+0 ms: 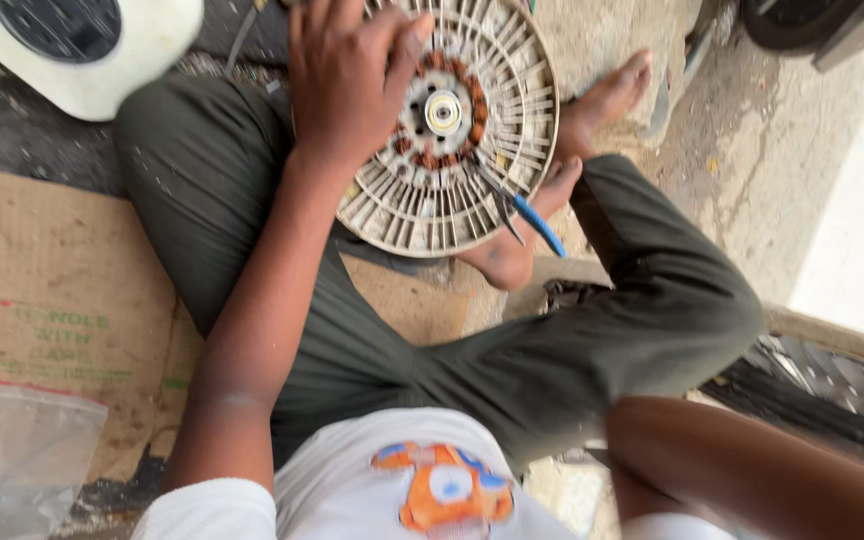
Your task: The person sits on the floor and uses pliers to adjust and trim copper windings on a circular motor stator. They repeatedly reposition the stator and use the tool to manipulate the coils within the slots.
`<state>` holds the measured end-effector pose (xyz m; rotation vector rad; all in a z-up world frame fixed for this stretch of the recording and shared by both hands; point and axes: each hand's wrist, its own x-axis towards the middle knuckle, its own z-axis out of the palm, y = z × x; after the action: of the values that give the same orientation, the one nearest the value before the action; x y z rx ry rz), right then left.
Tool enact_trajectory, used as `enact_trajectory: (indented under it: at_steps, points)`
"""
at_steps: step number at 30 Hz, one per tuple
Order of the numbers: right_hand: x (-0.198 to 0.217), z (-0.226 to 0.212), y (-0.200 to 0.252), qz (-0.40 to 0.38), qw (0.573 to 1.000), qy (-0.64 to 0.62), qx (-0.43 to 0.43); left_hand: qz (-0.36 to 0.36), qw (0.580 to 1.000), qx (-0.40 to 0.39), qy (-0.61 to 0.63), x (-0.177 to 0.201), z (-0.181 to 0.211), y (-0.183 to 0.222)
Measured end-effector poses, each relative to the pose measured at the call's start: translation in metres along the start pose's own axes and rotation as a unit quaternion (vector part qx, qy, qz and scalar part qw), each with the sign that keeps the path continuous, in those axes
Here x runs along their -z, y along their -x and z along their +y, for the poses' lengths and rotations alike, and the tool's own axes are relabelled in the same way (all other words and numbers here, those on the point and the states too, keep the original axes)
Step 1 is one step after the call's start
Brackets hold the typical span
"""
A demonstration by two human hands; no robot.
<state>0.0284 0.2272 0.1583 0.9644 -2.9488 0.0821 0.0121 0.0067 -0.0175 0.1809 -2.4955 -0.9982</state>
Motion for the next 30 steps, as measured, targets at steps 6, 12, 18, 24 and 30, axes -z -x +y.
enact_trajectory:
  at_steps: [6,12,18,24,30]
  points:
    - [0.019,0.021,0.036,0.041,0.999,0.000,-0.002,0.124,0.987,-0.080,-0.057,0.011,0.018,-0.010]
    - [0.034,0.059,0.079,0.065,0.996,0.045,-0.049,0.092,0.992,-0.075,-0.048,-0.004,0.006,-0.001]
    - [0.093,0.008,0.039,0.230,0.937,0.259,0.049,0.073,0.994,-0.059,-0.049,-0.004,0.011,-0.005]
    - [-0.013,-0.008,0.034,0.030,0.988,-0.116,-0.093,0.074,0.996,-0.048,-0.023,0.004,0.015,0.000]
    - [-0.030,0.012,0.047,-0.129,0.973,-0.128,-0.144,0.063,0.996,-0.051,-0.033,0.005,0.016,-0.007]
